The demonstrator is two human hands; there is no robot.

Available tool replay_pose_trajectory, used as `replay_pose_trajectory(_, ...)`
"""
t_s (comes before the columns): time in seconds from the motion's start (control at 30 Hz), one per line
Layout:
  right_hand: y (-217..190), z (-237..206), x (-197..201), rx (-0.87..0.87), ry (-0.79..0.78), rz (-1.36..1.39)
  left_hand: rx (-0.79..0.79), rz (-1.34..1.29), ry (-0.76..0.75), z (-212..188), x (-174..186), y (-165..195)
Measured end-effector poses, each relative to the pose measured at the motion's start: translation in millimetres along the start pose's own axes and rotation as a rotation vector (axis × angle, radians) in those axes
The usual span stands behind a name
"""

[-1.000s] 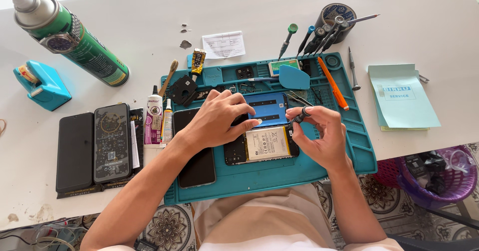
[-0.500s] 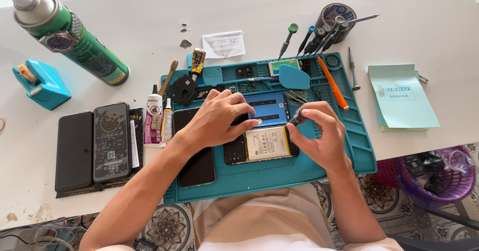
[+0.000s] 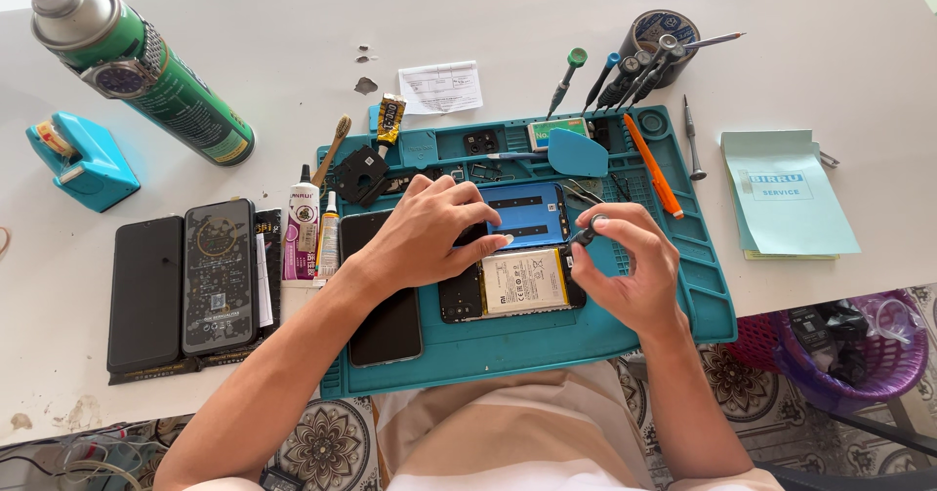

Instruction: The person holds a blue smartphone and pries around its back cover edge using a blue plastic pry tool, working around the frame. They then set the phone down, unscrew small screws from the exposed internal components with a screwdriver, and manipulate the battery and internal parts on a repair mat.

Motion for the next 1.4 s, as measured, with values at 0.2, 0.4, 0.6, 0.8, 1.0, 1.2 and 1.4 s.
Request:
replay_pose_trajectory(0.2,-4.1,2.4,3.3,0.056,0.074,-0.167,0.001,0.0,-0.003,-0.4,-0.6,-0.7)
replay_pose_trajectory(0.4,-3.0,2.5,2.0,0.06,0.034,-0.069,0.003,-0.002,-0.009,0.3,-1.6,-1.8)
replay_pose_trajectory(0.6,-1.9,1.5,-2.2,0.034,0.01,0.025,0.005,0.003,-0.008,0.3,-1.1,-2.0)
replay_pose_trajectory(0.8,-0.8,-0.6,-1.4,-0.011,-0.023,0.129,0.009,-0.005,-0.008,0.1,-0.9,-1.3)
replay_pose_trajectory(1.0,1.5,2.3,0.0,0.001,0.017,-0.022,0.001,0.005,-0.001,0.1,-0.4,-1.2)
replay_pose_trajectory(1.2,0.4,0.2,-1.7,0.017,0.013,0.008,0.003,-0.001,-0.004,0.3,-0.8,-1.3)
replay_pose_trajectory(1.4,1.6,1.3,-3.6,-0.053,0.023,0.068,0.014,0.001,-0.013,0.7,0.4,-2.2)
Point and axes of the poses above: each hand's wrist, its own z-axis towards the middle knuckle, its own x-axis out of the back of the hand, y = z × x, the point moved 4 cm from there along z, towards the middle knuckle, and after that the axes turned 2 degrees about -x, right-handed, at the moved point
